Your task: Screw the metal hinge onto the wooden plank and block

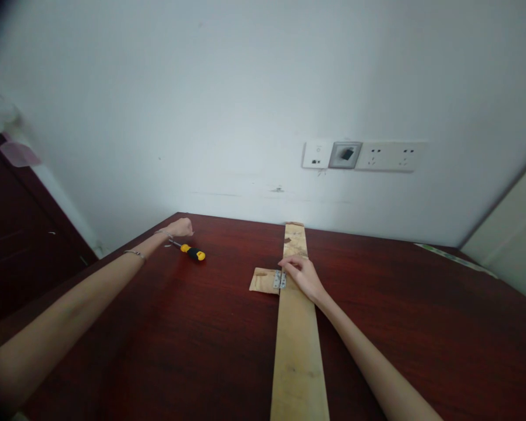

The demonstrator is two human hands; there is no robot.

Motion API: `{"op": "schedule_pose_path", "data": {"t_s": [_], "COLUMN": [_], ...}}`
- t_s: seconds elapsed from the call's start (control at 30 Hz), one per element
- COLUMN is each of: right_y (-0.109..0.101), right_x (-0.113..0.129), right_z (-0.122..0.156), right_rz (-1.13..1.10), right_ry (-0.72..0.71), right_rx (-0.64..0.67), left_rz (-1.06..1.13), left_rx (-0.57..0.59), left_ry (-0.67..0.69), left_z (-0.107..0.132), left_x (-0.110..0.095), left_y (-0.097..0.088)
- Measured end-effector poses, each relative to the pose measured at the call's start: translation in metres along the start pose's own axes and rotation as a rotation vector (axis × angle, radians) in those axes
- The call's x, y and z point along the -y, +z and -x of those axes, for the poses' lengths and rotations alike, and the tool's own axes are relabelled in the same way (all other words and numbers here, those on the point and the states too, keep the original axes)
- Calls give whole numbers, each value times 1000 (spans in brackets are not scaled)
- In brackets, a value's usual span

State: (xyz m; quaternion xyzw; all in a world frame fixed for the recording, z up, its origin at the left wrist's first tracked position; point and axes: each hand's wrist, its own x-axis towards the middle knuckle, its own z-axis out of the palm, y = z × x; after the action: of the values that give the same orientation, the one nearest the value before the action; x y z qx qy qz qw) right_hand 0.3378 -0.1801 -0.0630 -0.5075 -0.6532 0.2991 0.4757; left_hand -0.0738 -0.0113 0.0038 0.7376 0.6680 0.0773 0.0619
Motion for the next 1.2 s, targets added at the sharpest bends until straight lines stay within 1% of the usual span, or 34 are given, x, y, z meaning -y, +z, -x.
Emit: {"op": "schedule_pose_path", "data": {"t_s": [0.07, 0.13, 0.2, 0.27, 0.37, 0.4, 0.47, 0.53, 0.63, 0.77, 0.97, 1.1, 1.2], "right_y": [1, 1, 2, 3, 3, 4, 4, 4, 4, 3, 0, -6, -11], "right_x": [-1, -3, -5, -7, -9, -9, -10, -11, -11, -11, -14, -12, -6], "right_z": [-1, -1, -2, -2, -3, -3, -4, -4, -5, -7, -11, -14, -16], "right_rz": [-11, -23, -36, -46, -59, -64, -64, -64, -78, -135, -177, -169, -155], "right_ry": [7, 18, 18, 9, 4, 4, -3, -8, -20, -12, 6, -17, -56], "right_rx": [-6, -12, -15, -14, -24, -29, -39, -53, -81, -128, -219, -232, -218], "left_rz": [18, 55, 112, 176, 279, 378, 568, 715, 834, 908, 944, 973, 986], "left_rx": [-9, -29, -56, -86, -130, -157, -193, -170, -107, -54, -16, 5, 19], "left_ry": [36, 103, 195, 290, 420, 495, 613, 673, 726, 761, 771, 760, 757], "left_z": [-10, -18, -23, -21, -6, 1, 17, 32, 49, 62, 70, 74, 78], "left_x": [-18, -43, -74, -109, -159, -173, -195, -210, -221, -226, -224, -224, -226], "left_y": [3, 8, 15, 24, 40, 45, 54, 63, 73, 78, 78, 77, 75]}}
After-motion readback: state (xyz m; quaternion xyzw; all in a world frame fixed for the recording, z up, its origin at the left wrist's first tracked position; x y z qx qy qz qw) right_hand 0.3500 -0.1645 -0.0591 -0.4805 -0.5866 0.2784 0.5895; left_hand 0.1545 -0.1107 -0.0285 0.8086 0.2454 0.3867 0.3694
